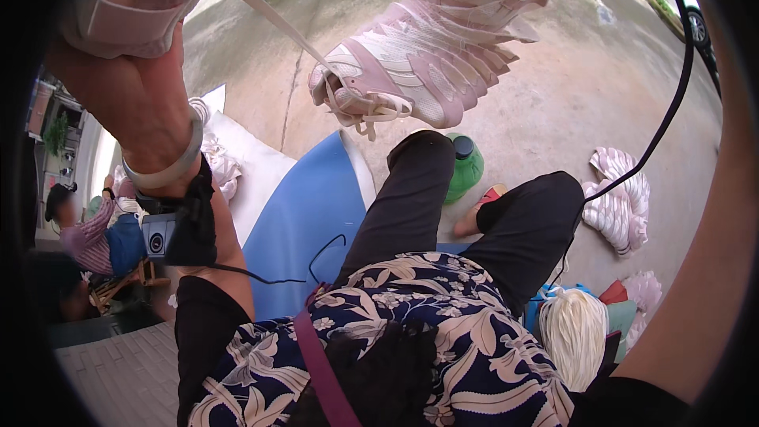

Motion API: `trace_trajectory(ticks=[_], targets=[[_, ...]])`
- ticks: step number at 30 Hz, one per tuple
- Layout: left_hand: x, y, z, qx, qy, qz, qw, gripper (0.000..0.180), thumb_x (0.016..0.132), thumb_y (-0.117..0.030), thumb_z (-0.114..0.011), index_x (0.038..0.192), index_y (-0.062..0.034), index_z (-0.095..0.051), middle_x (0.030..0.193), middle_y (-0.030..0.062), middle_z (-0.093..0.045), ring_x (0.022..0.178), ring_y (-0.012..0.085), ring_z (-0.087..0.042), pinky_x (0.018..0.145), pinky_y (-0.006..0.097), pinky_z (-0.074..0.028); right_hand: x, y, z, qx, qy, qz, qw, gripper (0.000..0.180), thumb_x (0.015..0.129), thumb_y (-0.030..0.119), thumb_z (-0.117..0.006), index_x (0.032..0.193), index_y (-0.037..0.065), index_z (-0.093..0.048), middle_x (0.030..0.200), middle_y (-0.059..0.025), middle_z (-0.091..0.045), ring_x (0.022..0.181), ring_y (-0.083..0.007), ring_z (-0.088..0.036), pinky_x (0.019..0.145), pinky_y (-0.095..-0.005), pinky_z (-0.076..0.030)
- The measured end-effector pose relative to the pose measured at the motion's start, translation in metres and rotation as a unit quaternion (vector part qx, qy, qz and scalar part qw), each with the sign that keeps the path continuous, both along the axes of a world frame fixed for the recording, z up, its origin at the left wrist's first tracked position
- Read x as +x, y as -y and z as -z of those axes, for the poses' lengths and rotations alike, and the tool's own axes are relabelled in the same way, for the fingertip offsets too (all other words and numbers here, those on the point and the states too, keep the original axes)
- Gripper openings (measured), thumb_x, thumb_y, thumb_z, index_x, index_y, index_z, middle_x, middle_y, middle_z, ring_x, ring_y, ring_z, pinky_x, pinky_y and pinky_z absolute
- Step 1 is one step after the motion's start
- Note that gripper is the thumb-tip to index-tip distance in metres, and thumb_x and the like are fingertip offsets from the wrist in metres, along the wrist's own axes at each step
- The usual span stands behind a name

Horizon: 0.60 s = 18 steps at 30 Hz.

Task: The person is lacing a pink and white shoe in an outdoor manufacturing environment.

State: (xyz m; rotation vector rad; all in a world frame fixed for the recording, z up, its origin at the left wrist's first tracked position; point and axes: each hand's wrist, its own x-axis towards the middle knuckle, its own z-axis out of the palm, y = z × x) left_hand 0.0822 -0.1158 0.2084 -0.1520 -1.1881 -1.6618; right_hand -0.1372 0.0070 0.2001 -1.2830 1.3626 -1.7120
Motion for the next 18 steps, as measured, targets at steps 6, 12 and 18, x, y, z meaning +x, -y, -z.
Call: trace_trajectory(ticks=[6,12,18], targets=[[0.035,0.019,0.017,0.002,0.038,-0.119,0.992,0.04,0.091,-0.038,-0.046,0.119,-0.009,-0.049,0.111,0.0044,-0.058,0.104,0.0174,-0.057,0.091,0.035,-0.046,0.014,0.043,0.03,0.018,0.008,-0.026,0.999,0.031,0.078,0.019,-0.07,0.102,0.001,-0.064,0.093,-0.0064,-0.067,0.084,-0.0147,-0.064,0.078,-0.0286,-0.051],[0.067,0.032,0.133,0.121,0.175,-0.051,0.976,0.047,0.086,-0.038,-0.05,0.121,-0.0049,-0.048,0.114,0.0085,-0.056,0.104,0.0208,-0.055,0.091,0.035,-0.045,-0.002,0.073,0.075,0.059,0.018,-0.022,0.998,0.031,0.077,0.02,-0.071,0.102,0.002,-0.064,0.093,-0.0059,-0.067,0.085,-0.0147,-0.064,0.079,-0.029,-0.05],[0.114,0.027,0.218,0.267,0.222,-0.046,0.937,0.064,0.081,-0.039,-0.058,0.129,-0.0001,-0.038,0.121,0.0148,-0.051,0.107,0.0246,-0.055,0.092,0.037,-0.047,0.044,0.081,0.143,0.175,0.095,-0.064,0.978,0.033,0.075,0.019,-0.071,0.102,0.001,-0.063,0.094,-0.0061,-0.065,0.087,-0.0152,-0.061,0.081,-0.0301,-0.047]])
